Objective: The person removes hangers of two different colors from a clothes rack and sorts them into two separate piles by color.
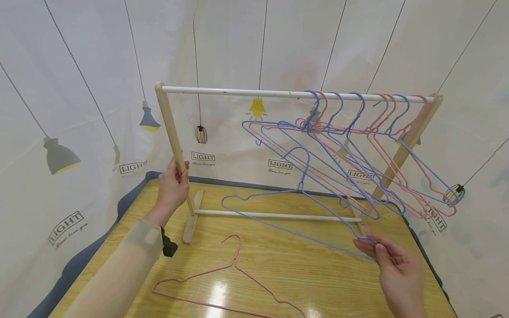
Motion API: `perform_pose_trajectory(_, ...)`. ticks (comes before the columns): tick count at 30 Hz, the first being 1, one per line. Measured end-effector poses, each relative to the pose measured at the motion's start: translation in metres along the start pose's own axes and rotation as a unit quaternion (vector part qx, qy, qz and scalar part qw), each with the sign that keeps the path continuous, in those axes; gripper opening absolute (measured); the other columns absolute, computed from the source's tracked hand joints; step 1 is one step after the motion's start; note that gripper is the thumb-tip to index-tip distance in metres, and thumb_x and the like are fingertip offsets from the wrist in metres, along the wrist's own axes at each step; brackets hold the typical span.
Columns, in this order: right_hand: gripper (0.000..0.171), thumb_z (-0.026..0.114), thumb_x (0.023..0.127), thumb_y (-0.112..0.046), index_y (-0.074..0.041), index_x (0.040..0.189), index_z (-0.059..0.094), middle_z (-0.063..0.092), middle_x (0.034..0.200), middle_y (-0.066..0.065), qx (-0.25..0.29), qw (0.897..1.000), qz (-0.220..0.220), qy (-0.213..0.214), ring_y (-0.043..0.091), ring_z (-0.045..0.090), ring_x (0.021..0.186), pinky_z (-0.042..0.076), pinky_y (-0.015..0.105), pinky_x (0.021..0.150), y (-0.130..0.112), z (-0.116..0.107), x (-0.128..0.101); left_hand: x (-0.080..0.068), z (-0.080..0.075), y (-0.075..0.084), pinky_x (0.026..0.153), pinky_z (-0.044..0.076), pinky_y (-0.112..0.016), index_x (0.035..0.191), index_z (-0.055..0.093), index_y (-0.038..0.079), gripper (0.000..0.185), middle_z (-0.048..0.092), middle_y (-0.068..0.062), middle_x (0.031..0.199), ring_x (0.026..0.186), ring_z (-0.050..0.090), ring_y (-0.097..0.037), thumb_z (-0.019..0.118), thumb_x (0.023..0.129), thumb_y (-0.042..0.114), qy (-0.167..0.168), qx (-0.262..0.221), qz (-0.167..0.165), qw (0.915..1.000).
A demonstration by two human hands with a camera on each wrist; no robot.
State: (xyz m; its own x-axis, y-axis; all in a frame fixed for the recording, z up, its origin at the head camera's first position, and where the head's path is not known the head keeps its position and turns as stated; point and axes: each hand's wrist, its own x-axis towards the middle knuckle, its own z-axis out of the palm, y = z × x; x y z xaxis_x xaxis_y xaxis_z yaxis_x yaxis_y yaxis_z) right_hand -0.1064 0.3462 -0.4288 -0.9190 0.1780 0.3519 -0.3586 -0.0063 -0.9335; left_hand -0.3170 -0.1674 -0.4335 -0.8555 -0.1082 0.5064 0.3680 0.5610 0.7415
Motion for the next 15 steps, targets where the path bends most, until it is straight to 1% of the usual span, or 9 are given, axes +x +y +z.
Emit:
perform_pose_trajectory(2,0.032,0.055,0.109,-0.003,0.012,0.136,0.063,0.079,0.110,0.012,0.007,1.000,0.011,0.003,0.018,0.077,0.100,0.054,0.022,0.095,0.003,-0.005,-0.003,0.000,0.000,0.000,0.089,0.061,-0.049,0.152,0.049,0.008,0.043,0.066,-0.018,0.140,0.119,0.069,-0.038,0.053,0.109,0.001,-0.001,0.000,0.000,1.0000)
perform_pose_trajectory(4,0.031,0.055,0.108,-0.001,0.012,0.135,0.064,0.079,0.109,0.012,0.022,1.000,0.014,0.006,0.018,0.077,0.100,0.055,0.023,0.094,0.007,-0.010,-0.006,0.000,0.000,0.000,0.089,0.061,-0.049,0.153,0.049,0.009,0.044,0.066,-0.018,0.140,0.120,0.068,-0.038,0.053,0.109,0.002,-0.003,-0.003,-0.003,1.0000)
perform_pose_trajectory(7,0.030,0.055,0.108,0.000,0.010,0.134,0.066,0.080,0.108,0.011,0.029,0.999,0.021,0.019,0.018,0.078,0.098,0.056,0.023,0.093,0.013,-0.015,-0.012,0.000,0.000,0.001,0.091,0.061,-0.048,0.154,0.048,0.010,0.045,0.066,-0.017,0.141,0.121,0.068,-0.037,0.053,0.110,0.003,-0.005,-0.006,-0.008,0.9999)
perform_pose_trajectory(9,0.030,0.055,0.108,0.000,0.010,0.133,0.066,0.080,0.107,0.010,0.017,0.999,0.025,0.028,0.018,0.078,0.097,0.056,0.024,0.091,0.016,-0.018,-0.016,0.000,0.000,0.001,0.091,0.061,-0.047,0.156,0.046,0.011,0.048,0.065,-0.016,0.142,0.122,0.068,-0.036,0.053,0.110,0.003,-0.006,-0.007,-0.010,0.9999)
perform_pose_trajectory(11,0.029,0.055,0.108,-0.001,0.008,0.133,0.067,0.080,0.107,0.009,0.005,0.999,0.033,0.033,0.017,0.078,0.095,0.057,0.024,0.089,0.019,-0.023,-0.019,0.000,0.001,0.001,0.091,0.061,-0.046,0.158,0.045,0.011,0.049,0.065,-0.015,0.142,0.122,0.068,-0.035,0.053,0.110,0.003,-0.005,-0.005,-0.010,0.9999)
perform_pose_trajectory(13,0.028,0.055,0.109,-0.002,0.006,0.132,0.068,0.080,0.106,0.008,-0.012,0.999,0.037,0.032,0.017,0.078,0.094,0.059,0.024,0.087,0.022,-0.028,-0.021,0.000,0.001,0.000,0.090,0.061,-0.046,0.159,0.043,0.012,0.051,0.065,-0.015,0.143,0.122,0.068,-0.035,0.053,0.110,0.003,-0.004,-0.003,-0.011,0.9999)
perform_pose_trajectory(15,0.027,0.055,0.109,-0.004,0.005,0.130,0.070,0.080,0.104,0.009,-0.016,0.999,0.042,0.025,0.017,0.078,0.092,0.060,0.026,0.084,0.025,-0.033,-0.023,-0.001,0.001,-0.001,0.090,0.061,-0.046,0.159,0.044,0.012,0.051,0.065,-0.015,0.142,0.121,0.068,-0.035,0.053,0.110,0.003,-0.002,-0.002,-0.011,0.9999)
